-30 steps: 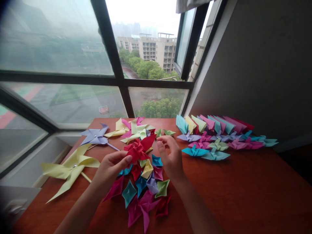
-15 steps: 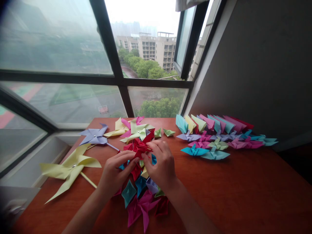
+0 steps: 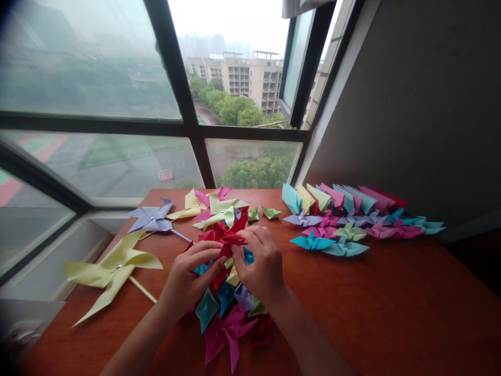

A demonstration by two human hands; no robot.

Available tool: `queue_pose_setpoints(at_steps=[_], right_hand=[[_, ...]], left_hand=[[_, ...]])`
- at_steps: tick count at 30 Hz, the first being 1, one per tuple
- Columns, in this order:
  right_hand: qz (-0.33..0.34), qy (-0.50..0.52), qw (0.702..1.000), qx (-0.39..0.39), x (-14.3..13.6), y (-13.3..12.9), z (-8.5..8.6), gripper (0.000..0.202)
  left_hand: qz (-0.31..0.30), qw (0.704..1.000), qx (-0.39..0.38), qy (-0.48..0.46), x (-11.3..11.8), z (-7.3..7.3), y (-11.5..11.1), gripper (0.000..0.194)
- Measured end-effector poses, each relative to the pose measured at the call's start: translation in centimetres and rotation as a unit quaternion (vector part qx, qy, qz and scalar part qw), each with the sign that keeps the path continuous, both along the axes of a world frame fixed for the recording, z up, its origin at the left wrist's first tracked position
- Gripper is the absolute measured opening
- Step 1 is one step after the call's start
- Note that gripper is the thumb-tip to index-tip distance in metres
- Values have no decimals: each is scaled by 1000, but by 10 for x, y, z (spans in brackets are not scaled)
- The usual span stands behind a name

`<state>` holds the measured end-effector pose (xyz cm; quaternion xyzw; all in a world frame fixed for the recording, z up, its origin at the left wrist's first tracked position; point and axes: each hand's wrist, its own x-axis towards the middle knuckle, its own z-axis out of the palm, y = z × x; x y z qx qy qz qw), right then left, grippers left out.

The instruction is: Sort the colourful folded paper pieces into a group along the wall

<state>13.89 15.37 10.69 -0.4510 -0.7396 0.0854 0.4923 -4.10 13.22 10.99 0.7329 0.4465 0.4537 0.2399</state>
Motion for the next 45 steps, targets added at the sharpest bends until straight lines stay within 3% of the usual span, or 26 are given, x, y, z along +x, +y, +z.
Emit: queue_pose_setpoints(at_steps=[7,14,17,19,23,25,29,33,37,41,45], right_hand=[[-7,-26,1000,7,-1,0,-2,14],[33,-6,999,-1,8,2,6,11],[-6,9,999,36,15,6,12,20],[7,5,999,42,19,9,13,27],[111,20,990,-83,17,10,8,11],[126,56,978,-159,14,8,6,9],[148,189,922,-304,11,7,6,16],[216,349,821,-396,11,7,7,20],[255,467,718,-449,6,6,2,19],[265,516,642,-501,2,5,2,25],[256,534,634,-498,0,4,5,28]], left_hand=[[20,999,-44,4,1,4,0,10],[41,994,-98,7,-2,6,1,12],[44,992,-115,30,-3,9,2,13],[37,991,-121,39,-3,12,2,13],[18,990,-137,30,-3,15,2,18],[7,987,-159,0,-3,16,2,23],[-22,957,-248,-151,-5,16,2,22],[-44,902,-325,-282,-7,14,2,26],[-59,874,-350,-330,-8,10,1,26],[-35,883,-338,-325,-5,11,1,27],[16,916,-272,-293,2,13,2,24]])
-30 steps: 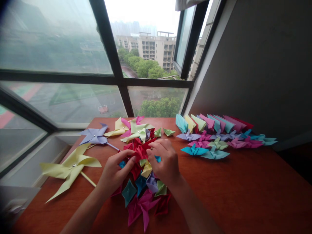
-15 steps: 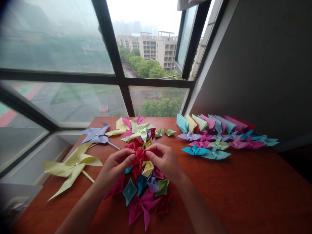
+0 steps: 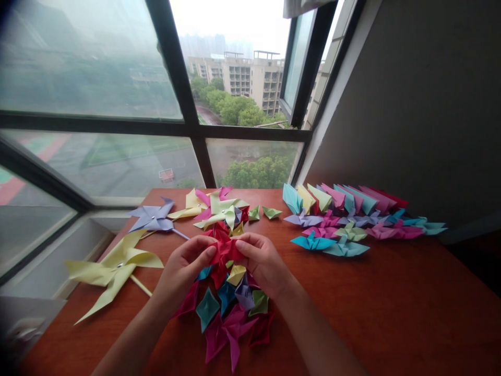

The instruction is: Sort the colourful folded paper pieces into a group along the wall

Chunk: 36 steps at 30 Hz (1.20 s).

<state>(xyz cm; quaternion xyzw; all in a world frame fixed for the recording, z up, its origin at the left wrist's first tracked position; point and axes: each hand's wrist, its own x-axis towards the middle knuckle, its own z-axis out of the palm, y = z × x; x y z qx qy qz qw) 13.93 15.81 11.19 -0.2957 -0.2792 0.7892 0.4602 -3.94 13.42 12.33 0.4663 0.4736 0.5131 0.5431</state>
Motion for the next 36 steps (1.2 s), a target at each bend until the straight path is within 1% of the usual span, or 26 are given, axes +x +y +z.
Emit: queue_pose_setpoints(at_steps=[3,4,6,8,10,12,14,16,18,22,27,29,31,34,35,36], right_hand=[[-18,-6,1000,5,-1,0,-1,28],[-22,-8,1000,8,-2,0,-1,28],[-26,-9,1000,14,-3,-1,-1,28],[-24,-8,1000,16,-4,-1,-1,27],[-26,-8,1000,15,-5,-1,0,27],[-36,-11,999,13,-6,-1,0,27],[-38,-16,999,12,-5,0,-1,28],[-31,-25,999,14,-4,1,-3,29],[-16,-35,999,19,-1,2,-5,29],[19,-24,999,19,2,2,-6,35],[33,4,999,25,1,0,-5,38],[57,-11,997,49,4,-1,-5,43],[105,-63,988,95,9,0,-6,49],[161,-161,957,179,21,3,-5,57],[165,-179,949,200,24,5,-4,58],[153,-182,947,214,26,6,-4,59]], left_hand=[[67,992,81,64,1,-1,1,21],[78,988,103,80,1,-1,1,20],[73,987,117,82,0,-1,1,17],[50,994,84,41,-2,1,0,18],[27,999,25,-19,-3,2,0,24],[-2,997,-29,-71,-4,3,-1,26],[-33,992,-63,-105,-5,3,-1,24],[-54,987,-76,-130,-6,3,-1,25],[-60,982,-79,-158,-7,2,-1,25],[-43,973,-83,-212,-9,1,-1,26],[-32,953,-94,-287,-5,2,-1,31],[-44,945,-95,-310,-4,2,-1,31],[-57,940,-96,-323,-4,3,-1,31],[-54,940,-97,-323,-6,2,-1,28],[-50,941,-98,-320,-7,2,0,28],[-47,941,-100,-319,-8,2,0,28]])
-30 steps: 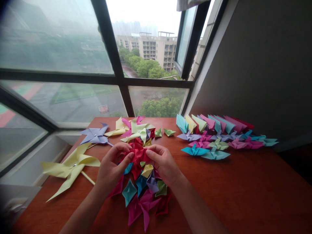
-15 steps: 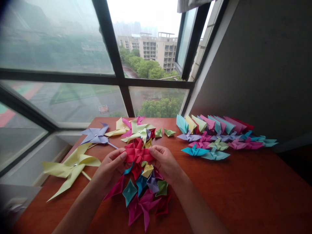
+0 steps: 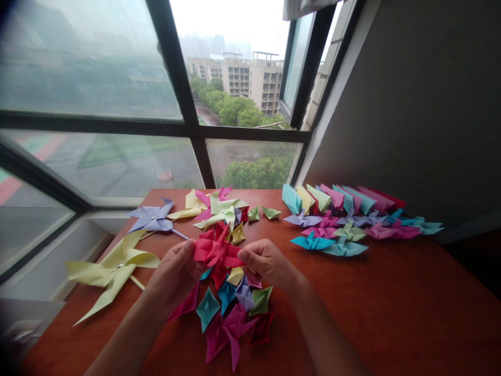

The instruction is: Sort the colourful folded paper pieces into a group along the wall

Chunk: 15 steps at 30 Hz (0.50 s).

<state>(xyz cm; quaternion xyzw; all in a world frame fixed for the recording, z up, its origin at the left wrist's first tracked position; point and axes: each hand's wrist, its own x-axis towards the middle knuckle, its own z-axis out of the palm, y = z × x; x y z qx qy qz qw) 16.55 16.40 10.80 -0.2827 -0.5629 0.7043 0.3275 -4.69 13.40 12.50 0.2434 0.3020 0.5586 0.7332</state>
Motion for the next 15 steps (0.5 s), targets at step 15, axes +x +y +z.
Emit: queue_pose_setpoints(at_steps=[15], right_hand=[[-63,88,994,8,11,8,-6,41]], left_hand=[[5,999,-10,52,-5,3,2,35]])
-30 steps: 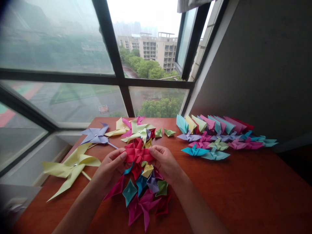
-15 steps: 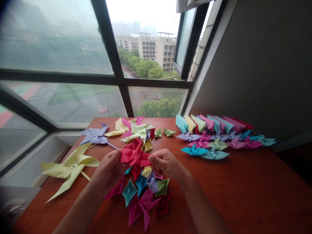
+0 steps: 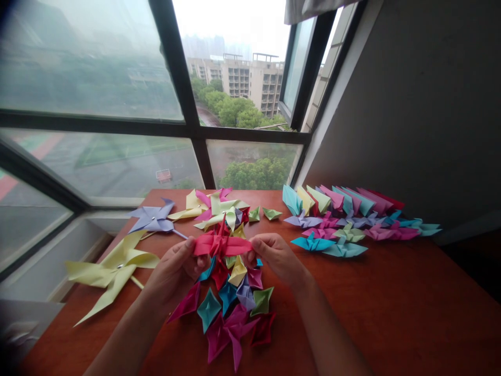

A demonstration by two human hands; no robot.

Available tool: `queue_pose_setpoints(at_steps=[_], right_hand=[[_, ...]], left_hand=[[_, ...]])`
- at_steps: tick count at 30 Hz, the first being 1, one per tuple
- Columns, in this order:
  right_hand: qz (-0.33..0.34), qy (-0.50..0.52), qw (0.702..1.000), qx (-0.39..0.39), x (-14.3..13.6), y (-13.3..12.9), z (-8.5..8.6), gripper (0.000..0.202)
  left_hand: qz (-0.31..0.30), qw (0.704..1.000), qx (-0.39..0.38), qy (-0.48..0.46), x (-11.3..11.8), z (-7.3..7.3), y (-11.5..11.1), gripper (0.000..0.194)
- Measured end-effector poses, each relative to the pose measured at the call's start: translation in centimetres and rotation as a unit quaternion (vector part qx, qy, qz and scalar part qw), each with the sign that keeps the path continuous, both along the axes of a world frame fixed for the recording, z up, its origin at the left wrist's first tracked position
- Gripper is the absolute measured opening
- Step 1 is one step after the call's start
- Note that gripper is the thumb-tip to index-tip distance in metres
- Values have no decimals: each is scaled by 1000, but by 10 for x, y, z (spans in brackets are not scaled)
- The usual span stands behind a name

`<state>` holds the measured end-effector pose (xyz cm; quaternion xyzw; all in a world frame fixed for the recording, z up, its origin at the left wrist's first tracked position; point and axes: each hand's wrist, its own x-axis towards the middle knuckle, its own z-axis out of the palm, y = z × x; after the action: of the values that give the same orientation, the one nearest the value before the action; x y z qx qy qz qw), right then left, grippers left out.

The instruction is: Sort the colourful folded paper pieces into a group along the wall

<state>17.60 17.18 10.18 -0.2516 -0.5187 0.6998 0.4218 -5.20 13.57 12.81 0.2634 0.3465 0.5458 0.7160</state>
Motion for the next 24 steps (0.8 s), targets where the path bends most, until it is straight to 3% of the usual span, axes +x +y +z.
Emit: queue_pose_setpoints(at_steps=[9,12,17,24], right_hand=[[-68,41,997,7,2,3,6,25],[-81,45,996,14,1,3,9,26],[-39,2,999,8,3,5,9,26],[-60,-29,997,32,-1,4,7,27]], left_hand=[[64,993,-12,103,1,-2,2,35],[64,995,-10,76,0,0,1,35],[39,999,-2,-2,1,7,-2,42],[11,999,1,-53,2,7,-4,40]])
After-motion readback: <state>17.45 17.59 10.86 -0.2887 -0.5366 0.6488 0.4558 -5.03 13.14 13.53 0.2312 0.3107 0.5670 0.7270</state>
